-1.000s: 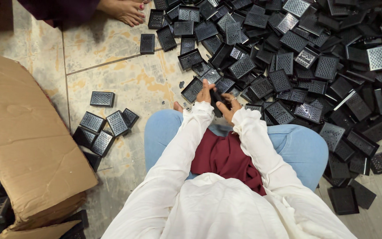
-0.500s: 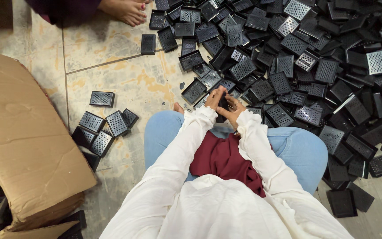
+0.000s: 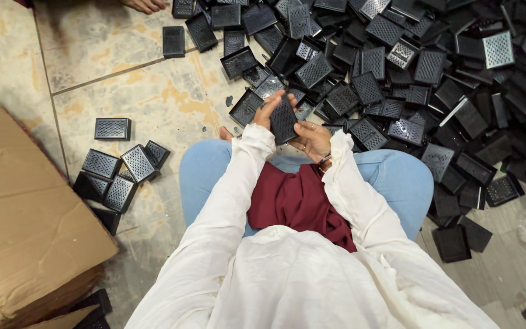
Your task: The person sits on the floor and repeatedly picks up small black plastic components from a large pile. They fit two pieces together by hand and place the assembled unit into a nearby cardboard box. The process is repeated continuously with new components from the pile.
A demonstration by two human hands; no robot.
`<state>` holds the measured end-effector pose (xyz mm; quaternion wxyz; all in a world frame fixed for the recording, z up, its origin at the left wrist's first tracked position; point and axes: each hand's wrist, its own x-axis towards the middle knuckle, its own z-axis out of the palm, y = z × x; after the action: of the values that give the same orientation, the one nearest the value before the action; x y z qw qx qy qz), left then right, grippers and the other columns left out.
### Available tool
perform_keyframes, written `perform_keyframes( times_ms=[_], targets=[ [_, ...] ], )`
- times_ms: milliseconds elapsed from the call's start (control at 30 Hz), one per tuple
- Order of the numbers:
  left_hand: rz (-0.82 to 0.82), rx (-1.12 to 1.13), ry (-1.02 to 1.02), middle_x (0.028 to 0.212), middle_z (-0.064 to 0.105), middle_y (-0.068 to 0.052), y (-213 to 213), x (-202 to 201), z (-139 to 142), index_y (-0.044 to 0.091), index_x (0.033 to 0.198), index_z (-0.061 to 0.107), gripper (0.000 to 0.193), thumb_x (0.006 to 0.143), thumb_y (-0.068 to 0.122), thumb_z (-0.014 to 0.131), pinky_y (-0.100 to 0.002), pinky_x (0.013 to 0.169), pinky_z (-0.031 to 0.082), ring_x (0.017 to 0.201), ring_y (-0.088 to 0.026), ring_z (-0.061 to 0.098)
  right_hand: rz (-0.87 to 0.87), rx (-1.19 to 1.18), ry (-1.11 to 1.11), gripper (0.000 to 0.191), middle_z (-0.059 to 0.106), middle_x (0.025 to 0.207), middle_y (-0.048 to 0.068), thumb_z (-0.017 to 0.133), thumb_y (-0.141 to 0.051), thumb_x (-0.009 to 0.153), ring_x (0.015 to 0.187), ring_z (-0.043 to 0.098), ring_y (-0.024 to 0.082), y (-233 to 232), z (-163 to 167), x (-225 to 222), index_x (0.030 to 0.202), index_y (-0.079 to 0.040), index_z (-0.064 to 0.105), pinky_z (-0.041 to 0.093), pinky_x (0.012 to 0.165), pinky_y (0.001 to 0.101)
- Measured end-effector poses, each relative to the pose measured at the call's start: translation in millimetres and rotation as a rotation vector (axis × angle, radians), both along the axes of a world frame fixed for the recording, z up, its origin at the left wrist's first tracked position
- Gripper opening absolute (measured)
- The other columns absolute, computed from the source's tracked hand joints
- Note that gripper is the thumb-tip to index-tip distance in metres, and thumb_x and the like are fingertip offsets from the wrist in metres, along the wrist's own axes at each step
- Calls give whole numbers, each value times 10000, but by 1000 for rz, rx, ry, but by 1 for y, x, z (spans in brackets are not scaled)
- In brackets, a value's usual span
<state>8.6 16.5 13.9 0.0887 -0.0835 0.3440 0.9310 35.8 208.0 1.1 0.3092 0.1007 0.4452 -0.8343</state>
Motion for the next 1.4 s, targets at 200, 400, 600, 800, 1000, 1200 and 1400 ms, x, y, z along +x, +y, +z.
perform_keyframes(
  times_ms=[200,400,600,800,1000,1200,1400],
  targets=[
    [243,-1133,13,1114,746,-201,-38,27,7,-6,1208,625,673,820,510,815,-360,886,561,1009,-284,729,82,290,295,503,736,1210,177,745,-249,959,1091,723,267,-8,18,5,1368,12,609,572,1006,414],
    [700,-1195,26,1154,707,-139,-275,71,10,17,1297,552,640,854,337,885,-365,898,573,983,-224,678,402,1553,569,477,664,1332,151,734,-347,930,1194,638,332,21,31,-29,1368,-179,652,497,1025,450],
    [309,-1875,-957,1313,599,-262,-375,190,11,-31,1459,385,912,863,476,854,-553,969,481,1199,-433,588,148,1616,845,408,538,1533,115,616,-210,1011,1400,492,345,22,18,-97,1416,-167,593,397,1183,468],
    [861,-1907,-232,1446,495,-231,-327,142,6,-25,1439,408,820,868,352,860,-523,1068,397,1333,-387,475,474,1955,997,843,161,1706,135,574,-58,832,1525,95,397,-22,50,-152,1581,-371,349,119,1106,669],
    [393,-1207,322,1356,612,-124,-72,45,-18,87,1352,551,570,873,292,782,-395,1167,414,1317,-264,571,609,1871,786,618,287,1608,99,553,-174,941,1467,254,394,-35,59,-145,1516,-327,387,265,1089,662],
    [135,-1122,358,1313,592,-166,39,2,-49,56,1329,617,626,869,453,765,-408,1088,498,1219,-307,631,399,1601,768,591,495,1493,92,627,-167,894,1378,489,346,15,12,-113,1467,-224,490,431,1092,519],
    [-377,-113,-631,1034,694,-115,39,-9,-50,139,1121,584,734,854,820,533,-495,824,579,934,-311,684,70,1084,1085,658,547,1444,224,743,-60,784,1351,534,402,18,-11,-32,1409,-47,536,441,1142,461]
  ],
)
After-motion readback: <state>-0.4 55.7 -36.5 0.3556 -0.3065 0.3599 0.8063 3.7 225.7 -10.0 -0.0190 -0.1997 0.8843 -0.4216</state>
